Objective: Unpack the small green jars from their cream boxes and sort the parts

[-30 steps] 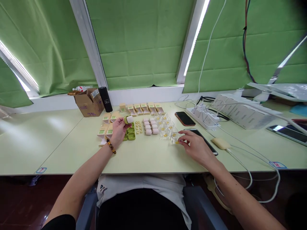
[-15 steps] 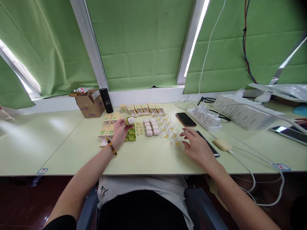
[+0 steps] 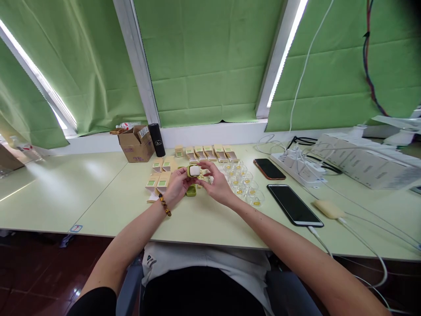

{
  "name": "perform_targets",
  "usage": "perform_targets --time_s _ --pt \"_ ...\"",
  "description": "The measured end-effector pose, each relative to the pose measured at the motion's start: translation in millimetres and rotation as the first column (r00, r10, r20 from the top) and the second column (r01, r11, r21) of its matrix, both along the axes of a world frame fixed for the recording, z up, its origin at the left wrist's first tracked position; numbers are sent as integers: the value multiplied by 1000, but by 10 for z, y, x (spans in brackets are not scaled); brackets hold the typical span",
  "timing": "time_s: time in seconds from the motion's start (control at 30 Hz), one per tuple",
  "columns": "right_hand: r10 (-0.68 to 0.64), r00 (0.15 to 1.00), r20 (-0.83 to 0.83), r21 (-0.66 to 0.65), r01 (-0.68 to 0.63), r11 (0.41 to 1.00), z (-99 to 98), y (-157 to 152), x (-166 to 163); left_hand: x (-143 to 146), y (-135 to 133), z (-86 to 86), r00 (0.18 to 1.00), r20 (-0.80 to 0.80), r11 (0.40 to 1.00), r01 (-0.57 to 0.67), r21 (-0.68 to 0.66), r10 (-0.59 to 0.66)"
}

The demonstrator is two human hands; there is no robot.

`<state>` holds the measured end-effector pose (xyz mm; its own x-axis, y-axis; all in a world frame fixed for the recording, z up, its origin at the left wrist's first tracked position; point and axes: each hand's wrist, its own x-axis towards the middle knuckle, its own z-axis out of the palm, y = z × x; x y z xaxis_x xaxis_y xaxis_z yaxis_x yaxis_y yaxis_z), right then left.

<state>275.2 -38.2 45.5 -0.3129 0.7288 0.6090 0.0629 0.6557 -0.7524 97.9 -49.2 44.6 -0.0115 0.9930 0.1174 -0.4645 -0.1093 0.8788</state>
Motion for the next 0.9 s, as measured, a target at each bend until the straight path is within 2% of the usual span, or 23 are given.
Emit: perform_targets --time_s 0.17,0.27,0.33,0.4,0.43,0.5,0.6,0.67,0.77,0.9 --pt "80 975 -205 -70 -96 993 -89 71 -74 128 -20 3 997 -36 998 65 18 -64" --pt "79 952 -295 -142 -125 982 -79 93 -25 170 4 -4 989 -123 995 89 41 -84" --pt "60 938 -341 -176 -126 976 -64 119 18 169 27 14 970 -242 997 41 73 -22" --pt "42 926 -374 -192 -122 974 -54 148 64 150 41 68 919 -377 983 -48 179 114" --pt "36 921 -389 -202 -123 972 -53 161 87 138 42 108 876 -438 960 -86 268 201" --pt "25 909 -415 -225 -129 966 -56 179 126 113 33 198 763 -530 874 -93 477 371" --pt "19 902 -430 -246 -137 960 -65 178 167 82 4 288 605 -602 737 36 675 522" --pt "30 903 -428 -241 -146 959 -69 160 178 60 -8 276 532 -618 672 119 731 579" --pt "81 901 -426 -242 -200 950 -85 126 169 22 -2 154 448 -599 589 182 788 663" --pt "123 907 -404 -254 -240 937 -134 84 124 -20 30 -39 420 -576 535 224 815 702"
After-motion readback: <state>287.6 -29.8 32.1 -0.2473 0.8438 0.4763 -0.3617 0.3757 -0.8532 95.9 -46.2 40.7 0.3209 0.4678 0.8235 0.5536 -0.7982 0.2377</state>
